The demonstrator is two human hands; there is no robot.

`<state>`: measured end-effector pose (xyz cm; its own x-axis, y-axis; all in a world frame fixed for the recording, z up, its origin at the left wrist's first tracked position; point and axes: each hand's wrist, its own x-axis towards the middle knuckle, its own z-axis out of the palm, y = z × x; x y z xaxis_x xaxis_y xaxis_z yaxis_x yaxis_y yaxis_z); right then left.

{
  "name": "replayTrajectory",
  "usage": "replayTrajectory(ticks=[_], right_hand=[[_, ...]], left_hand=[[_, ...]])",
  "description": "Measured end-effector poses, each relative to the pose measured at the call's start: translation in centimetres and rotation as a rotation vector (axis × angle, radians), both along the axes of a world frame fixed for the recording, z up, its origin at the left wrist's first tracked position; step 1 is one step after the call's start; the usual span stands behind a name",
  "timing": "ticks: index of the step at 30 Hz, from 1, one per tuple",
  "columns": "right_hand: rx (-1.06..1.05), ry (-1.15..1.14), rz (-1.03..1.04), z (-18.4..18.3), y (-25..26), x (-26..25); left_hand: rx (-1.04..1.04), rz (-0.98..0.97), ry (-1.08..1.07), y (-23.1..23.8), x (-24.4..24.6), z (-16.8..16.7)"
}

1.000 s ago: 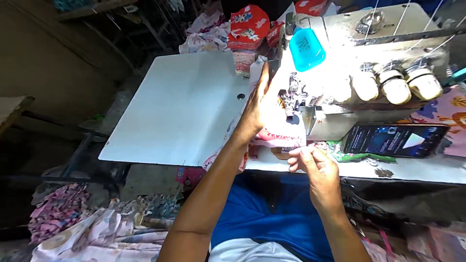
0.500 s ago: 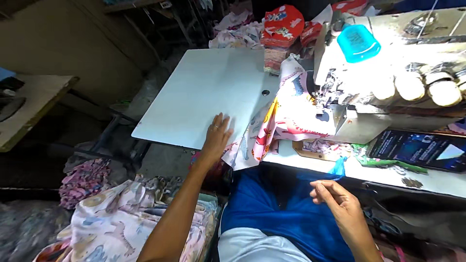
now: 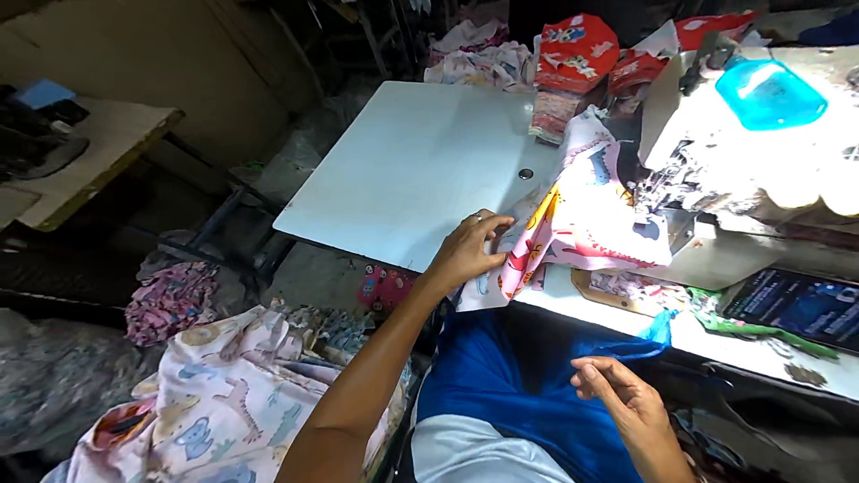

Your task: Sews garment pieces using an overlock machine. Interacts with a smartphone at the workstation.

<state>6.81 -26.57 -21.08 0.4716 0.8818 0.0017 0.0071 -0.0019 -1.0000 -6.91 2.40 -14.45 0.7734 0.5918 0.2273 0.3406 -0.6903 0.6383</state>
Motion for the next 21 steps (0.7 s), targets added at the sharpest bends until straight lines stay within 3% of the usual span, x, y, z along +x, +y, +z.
replayTrajectory(ticks=[5, 13, 17, 21], right_hand=[[-0.002, -0.005, 0.018, -0.4, 0.0, -0.3], [0.061, -0.027, 0.044, 0.6, 0.5, 0.3], [0.230, 0.012, 0.119, 3.6, 2.3, 1.8], [0.377, 0.368, 0.264, 6.7, 4.8, 3.5]], left_hand=[[0.023, 0.071, -0.090, 1.0, -0.9, -0.5], [-0.391, 0.151, -0.337, 1.1, -2.1, 5.5], [-0.496, -0.099, -0.437, -2.8, -0.4, 10.7], [-0.207, -0.406, -0.178, -7.5, 2.9, 12.5]])
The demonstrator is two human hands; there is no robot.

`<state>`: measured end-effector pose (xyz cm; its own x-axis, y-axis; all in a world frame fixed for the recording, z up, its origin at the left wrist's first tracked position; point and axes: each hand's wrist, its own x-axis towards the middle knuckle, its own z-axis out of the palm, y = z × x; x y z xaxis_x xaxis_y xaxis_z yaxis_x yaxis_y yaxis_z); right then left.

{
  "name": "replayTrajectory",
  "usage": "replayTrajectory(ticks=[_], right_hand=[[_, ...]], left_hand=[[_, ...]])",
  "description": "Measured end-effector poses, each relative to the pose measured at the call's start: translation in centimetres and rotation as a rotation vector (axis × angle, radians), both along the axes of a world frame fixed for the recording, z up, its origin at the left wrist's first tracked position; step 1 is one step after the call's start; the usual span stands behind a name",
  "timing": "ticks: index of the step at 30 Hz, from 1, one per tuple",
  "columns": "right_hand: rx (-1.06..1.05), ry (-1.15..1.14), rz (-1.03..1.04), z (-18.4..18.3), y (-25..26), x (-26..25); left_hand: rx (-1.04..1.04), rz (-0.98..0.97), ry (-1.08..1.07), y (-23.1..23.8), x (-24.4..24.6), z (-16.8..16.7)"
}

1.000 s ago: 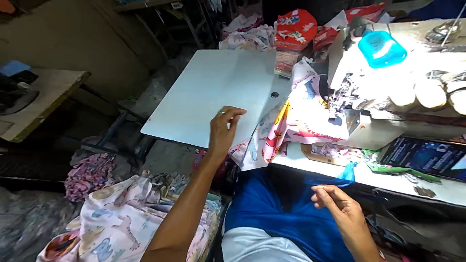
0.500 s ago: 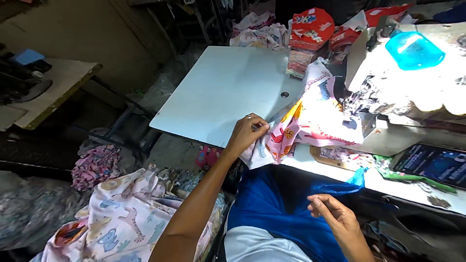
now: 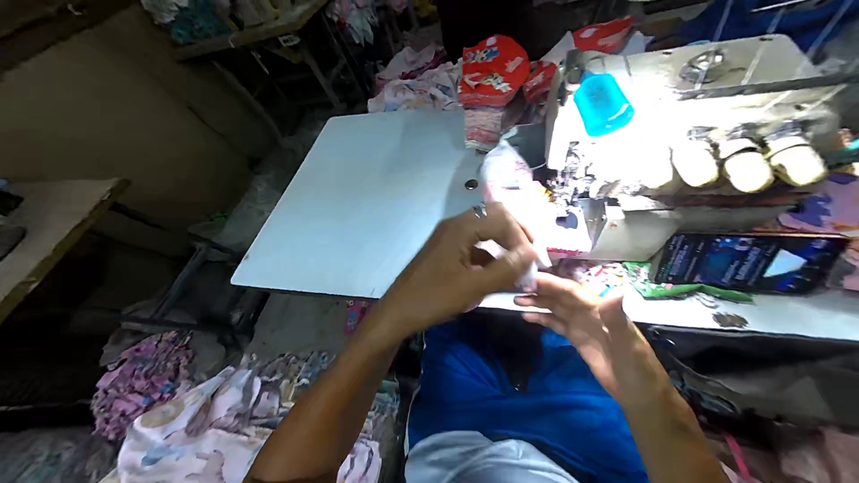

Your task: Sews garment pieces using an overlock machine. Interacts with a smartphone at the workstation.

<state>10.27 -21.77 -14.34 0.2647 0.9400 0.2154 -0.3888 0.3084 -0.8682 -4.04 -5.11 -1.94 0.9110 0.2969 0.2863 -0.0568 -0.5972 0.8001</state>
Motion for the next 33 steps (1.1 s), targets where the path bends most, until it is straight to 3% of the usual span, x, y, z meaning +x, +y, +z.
replayTrajectory(ticks=[2, 4, 9, 15, 25, 33], right_hand=[[-0.064, 0.165, -0.121, 1.0, 0.7, 0.3], [-0.137, 0.173, -0.350, 1.7, 1.4, 0.4], [-0.091, -0.265, -0.639, 0.9, 1.1, 1.4], [-0.056, -0.322, -0.694, 1.1, 0.6, 1.0], [-0.106, -0.186, -0.597, -0.6, -0.3, 0.0], [-0.111, -0.328, -0.642, -1.0, 0.2, -0.2]], left_hand=[[0.247, -0.112, 0.067, -0.9, 1.5, -0.7], [0.389, -0.162, 0.076, -0.6, 2.5, -1.3], [0.581, 0.043, 0.048, 0.5, 3.7, -1.4], [0.578, -0.016, 0.029, 1.1, 5.1, -3.1], [0.453, 0.101, -0.066, 0.2, 4.7, -3.7], [0.518, 0.078, -0.074, 0.5, 3.8, -3.7]])
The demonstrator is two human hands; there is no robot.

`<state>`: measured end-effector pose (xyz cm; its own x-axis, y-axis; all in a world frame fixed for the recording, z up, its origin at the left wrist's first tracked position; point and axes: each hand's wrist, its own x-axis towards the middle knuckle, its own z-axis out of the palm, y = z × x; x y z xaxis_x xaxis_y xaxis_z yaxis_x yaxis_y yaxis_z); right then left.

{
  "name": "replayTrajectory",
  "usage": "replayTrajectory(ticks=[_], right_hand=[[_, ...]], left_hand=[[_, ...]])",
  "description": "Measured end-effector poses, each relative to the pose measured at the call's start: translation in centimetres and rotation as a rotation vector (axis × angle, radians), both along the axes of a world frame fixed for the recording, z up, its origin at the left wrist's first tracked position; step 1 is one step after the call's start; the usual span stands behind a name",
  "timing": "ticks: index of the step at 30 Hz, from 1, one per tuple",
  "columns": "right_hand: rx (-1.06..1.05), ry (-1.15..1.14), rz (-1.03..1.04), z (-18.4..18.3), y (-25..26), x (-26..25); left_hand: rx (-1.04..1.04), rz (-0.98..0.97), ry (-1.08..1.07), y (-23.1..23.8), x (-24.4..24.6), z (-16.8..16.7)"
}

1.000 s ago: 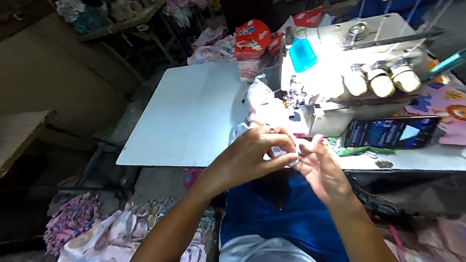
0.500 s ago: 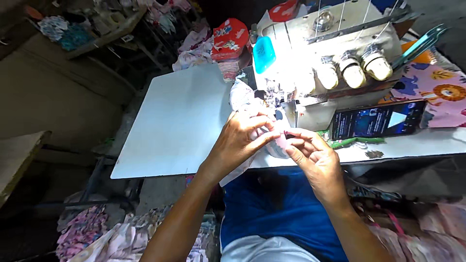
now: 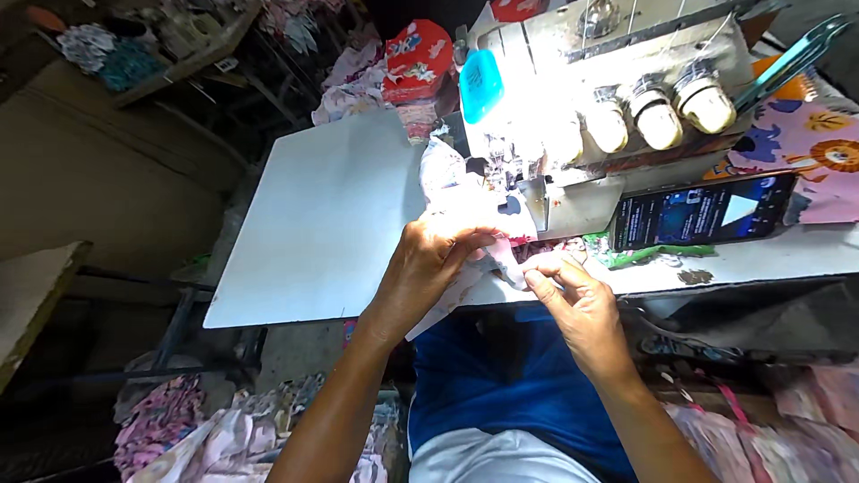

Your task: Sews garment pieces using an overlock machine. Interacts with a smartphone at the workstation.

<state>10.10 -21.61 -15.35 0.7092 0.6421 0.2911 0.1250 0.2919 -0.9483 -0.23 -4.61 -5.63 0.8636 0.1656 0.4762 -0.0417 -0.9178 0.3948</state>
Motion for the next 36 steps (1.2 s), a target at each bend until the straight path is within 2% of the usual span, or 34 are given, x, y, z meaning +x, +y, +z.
replayTrajectory(ticks=[6, 11, 18, 25, 27, 31, 36], right_hand=[[-0.010, -0.003, 0.046, 0.8, 0.4, -0.3], [-0.028, -0.104, -0.050, 0.6, 0.3, -0.2], [-0.012, -0.059, -0.079, 0.1, 0.1, -0.7], [0.042, -0.238, -0.296, -0.6, 1.5, 0.9], [0.057, -0.192, -0.258, -0.8, 2.2, 1.6], [0.118, -0.056, -0.180, -1.1, 2.8, 2.3], [0.134, 0.102, -0.052, -1.5, 1.3, 0.9]], left_hand=[[0.020, -0.020, 0.008, -0.2, -0.3, 0.0], [0.226, 0.071, 0.057, 0.2, -0.8, -0.1], [-0.091, 0.006, -0.041, 0.6, -0.5, -0.3], [0.101, -0.008, -0.217, 3.2, 3.0, -1.7], [0.098, -0.053, -0.240, 4.1, 4.4, -1.9], [-0.059, -0.150, -0.200, 5.6, 6.0, -2.6], [-0.090, -0.119, -0.048, 5.0, 4.0, -2.2]])
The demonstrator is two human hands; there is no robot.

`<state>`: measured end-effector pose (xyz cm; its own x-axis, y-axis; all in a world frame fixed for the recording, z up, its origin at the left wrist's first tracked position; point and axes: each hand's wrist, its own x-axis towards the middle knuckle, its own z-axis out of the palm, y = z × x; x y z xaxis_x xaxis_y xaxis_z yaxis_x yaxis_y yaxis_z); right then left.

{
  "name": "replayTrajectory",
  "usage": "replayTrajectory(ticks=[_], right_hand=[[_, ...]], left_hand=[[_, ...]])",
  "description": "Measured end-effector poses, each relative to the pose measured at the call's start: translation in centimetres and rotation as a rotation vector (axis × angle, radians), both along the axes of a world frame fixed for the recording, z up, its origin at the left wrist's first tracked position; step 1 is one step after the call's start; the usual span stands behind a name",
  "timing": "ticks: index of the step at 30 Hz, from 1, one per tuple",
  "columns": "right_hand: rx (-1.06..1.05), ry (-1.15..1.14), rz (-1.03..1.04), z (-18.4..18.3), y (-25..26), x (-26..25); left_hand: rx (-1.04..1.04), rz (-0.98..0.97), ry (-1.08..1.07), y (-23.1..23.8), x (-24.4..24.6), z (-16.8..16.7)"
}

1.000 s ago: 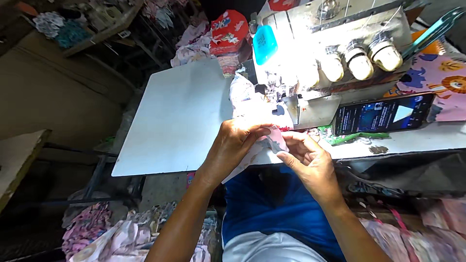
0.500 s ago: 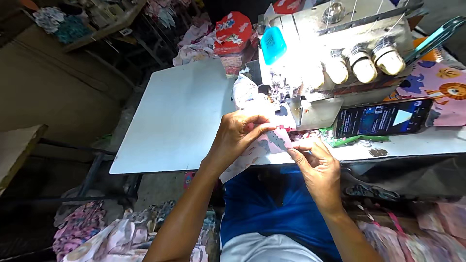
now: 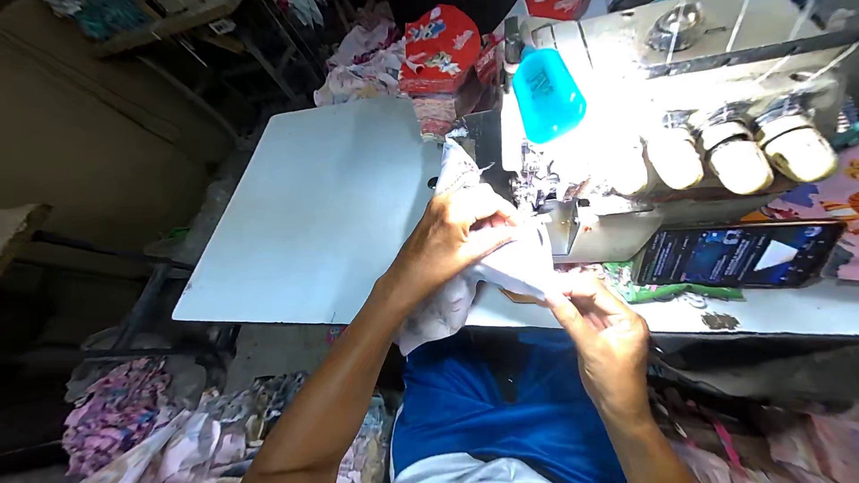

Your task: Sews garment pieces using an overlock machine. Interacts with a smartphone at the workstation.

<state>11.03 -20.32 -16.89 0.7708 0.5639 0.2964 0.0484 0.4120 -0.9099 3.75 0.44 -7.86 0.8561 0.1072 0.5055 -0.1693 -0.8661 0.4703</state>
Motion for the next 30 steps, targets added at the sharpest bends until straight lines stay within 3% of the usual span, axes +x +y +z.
replayTrajectory(ticks=[5, 16, 26, 30], right_hand=[[0.017, 0.099, 0.080, -0.4, -0.8, -1.3], [0.025, 0.186, 0.094, 0.6, 0.0, -1.5], [-0.072, -0.150, -0.056, 2.0, 0.4, -0.5], [-0.249, -0.389, -0.171, 2.3, 1.4, -0.3]], left_hand=[[0.022, 0.091, 0.094, -1.3, -1.9, 0.8], [0.008, 0.237, 0.038, -2.3, -2.1, -0.6], [-0.027, 0.163, -0.035, -0.6, 1.3, -0.7], [0.145, 0.183, -0.075, 1.5, 1.7, -0.6]])
